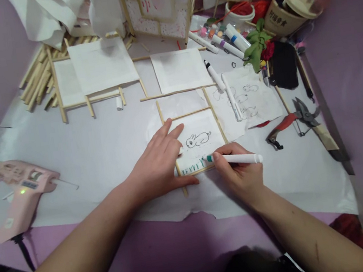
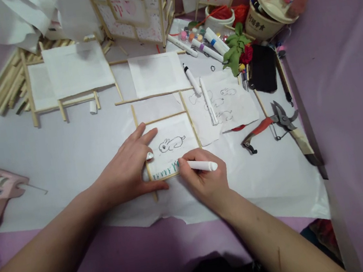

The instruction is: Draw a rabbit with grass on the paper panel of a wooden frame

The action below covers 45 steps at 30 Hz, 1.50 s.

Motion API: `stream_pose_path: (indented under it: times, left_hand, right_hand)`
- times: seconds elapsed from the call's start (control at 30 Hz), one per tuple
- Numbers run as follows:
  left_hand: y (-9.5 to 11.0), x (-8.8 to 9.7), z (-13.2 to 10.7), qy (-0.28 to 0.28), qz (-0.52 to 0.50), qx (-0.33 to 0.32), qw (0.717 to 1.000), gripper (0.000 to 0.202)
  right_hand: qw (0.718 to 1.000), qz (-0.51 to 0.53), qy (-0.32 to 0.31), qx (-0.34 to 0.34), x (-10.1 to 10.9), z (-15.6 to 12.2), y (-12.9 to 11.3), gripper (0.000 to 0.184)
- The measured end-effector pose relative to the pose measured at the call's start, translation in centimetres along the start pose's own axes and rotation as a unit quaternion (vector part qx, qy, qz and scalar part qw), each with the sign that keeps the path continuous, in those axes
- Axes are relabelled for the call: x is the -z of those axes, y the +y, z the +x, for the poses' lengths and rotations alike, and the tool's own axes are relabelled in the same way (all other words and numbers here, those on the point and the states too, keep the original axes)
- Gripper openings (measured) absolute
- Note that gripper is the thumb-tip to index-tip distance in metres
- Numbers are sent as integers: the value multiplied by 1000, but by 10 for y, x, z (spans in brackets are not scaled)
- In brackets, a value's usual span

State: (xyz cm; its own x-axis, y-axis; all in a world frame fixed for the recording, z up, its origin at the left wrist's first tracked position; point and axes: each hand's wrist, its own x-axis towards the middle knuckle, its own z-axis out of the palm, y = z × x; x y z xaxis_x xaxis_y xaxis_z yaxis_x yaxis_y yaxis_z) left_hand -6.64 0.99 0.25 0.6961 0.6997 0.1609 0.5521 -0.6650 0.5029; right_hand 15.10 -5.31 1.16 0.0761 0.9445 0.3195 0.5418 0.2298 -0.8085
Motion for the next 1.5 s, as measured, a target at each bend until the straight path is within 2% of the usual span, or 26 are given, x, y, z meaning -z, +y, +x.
stream_pose_path:
  times: [0.27,0.5,0.8,1.1,1.5]
  left_hand:
    - [0,0,0,0,-1,5,1000,65]
    - [-1,-1,0,5,1,0,1000,66]
    - [-1,-1,-1,7,-3,-2,1000,61]
    - [-2,-1,-1,5,-6,0,1000,63]
    - [0,0,0,1,-6,7,1000,62]
  right_hand:
    - [999,14,27,-10,9,2,4,13]
    - [1000,14,-13,-8,9,4,6,15]
    - [1000,3,-17,2,7,5,7,16]
    - [999,23,-27,-20,8,1,10,22]
    - [1000,-3,9,-17,5,4,7,17]
